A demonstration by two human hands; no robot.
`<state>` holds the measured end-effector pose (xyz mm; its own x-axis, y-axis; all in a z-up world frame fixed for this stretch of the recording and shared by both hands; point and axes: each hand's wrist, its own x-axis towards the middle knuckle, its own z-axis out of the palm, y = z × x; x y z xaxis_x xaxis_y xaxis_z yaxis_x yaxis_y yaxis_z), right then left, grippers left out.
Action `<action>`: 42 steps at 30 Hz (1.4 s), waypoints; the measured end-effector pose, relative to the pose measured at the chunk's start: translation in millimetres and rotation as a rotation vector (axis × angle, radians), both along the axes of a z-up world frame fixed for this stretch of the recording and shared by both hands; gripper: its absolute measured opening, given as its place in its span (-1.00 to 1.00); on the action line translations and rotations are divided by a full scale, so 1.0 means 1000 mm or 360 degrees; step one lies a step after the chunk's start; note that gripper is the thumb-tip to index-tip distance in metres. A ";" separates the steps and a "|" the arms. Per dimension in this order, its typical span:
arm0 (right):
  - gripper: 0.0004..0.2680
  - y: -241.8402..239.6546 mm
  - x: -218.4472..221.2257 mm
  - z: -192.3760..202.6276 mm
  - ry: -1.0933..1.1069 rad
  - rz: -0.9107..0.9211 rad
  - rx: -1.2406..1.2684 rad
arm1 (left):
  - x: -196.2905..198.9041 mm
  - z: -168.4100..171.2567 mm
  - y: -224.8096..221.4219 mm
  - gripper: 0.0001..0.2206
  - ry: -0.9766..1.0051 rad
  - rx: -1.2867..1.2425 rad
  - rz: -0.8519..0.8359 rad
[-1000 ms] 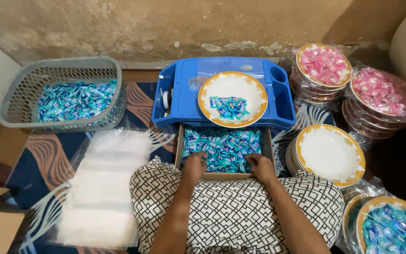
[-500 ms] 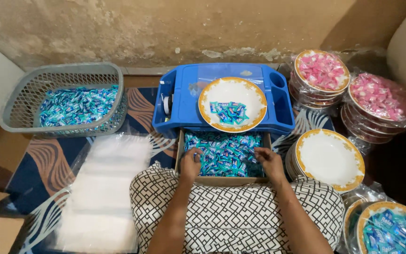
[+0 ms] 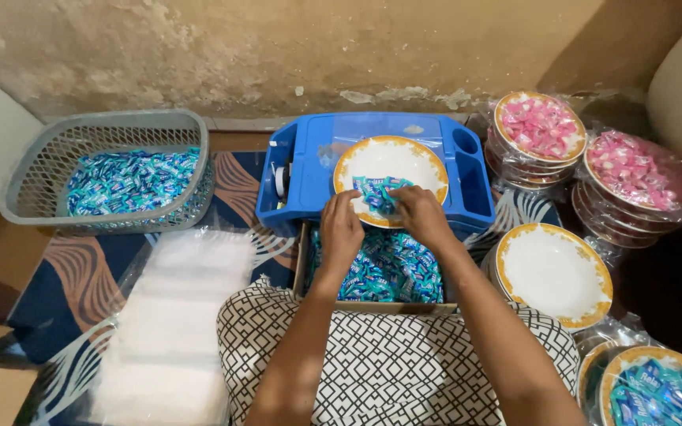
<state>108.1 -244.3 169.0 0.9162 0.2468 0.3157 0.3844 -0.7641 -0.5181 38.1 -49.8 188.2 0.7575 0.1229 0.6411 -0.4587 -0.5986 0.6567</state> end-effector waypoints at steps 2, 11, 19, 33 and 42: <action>-0.76 0.014 -0.012 0.015 0.0105 0.0062 -0.0263 | -0.010 -0.035 0.008 -0.66 0.0018 -0.0019 0.0130; -0.66 0.036 0.024 -0.006 0.0164 0.0046 -0.0676 | -0.033 -0.163 0.038 -0.75 0.0609 -0.0044 0.0269; -0.61 0.043 0.011 0.012 0.0285 0.0104 -0.0727 | -0.040 -0.178 0.040 -0.61 0.1030 0.0171 0.0172; -0.74 -0.061 -0.089 -0.127 0.0476 -0.0077 -0.0132 | -0.051 -0.167 0.030 -0.48 0.1416 0.0672 0.0151; -0.70 -0.075 -0.089 -0.186 0.0733 -0.0132 -0.0276 | -0.048 -0.188 0.034 -0.73 0.1325 0.0635 0.0050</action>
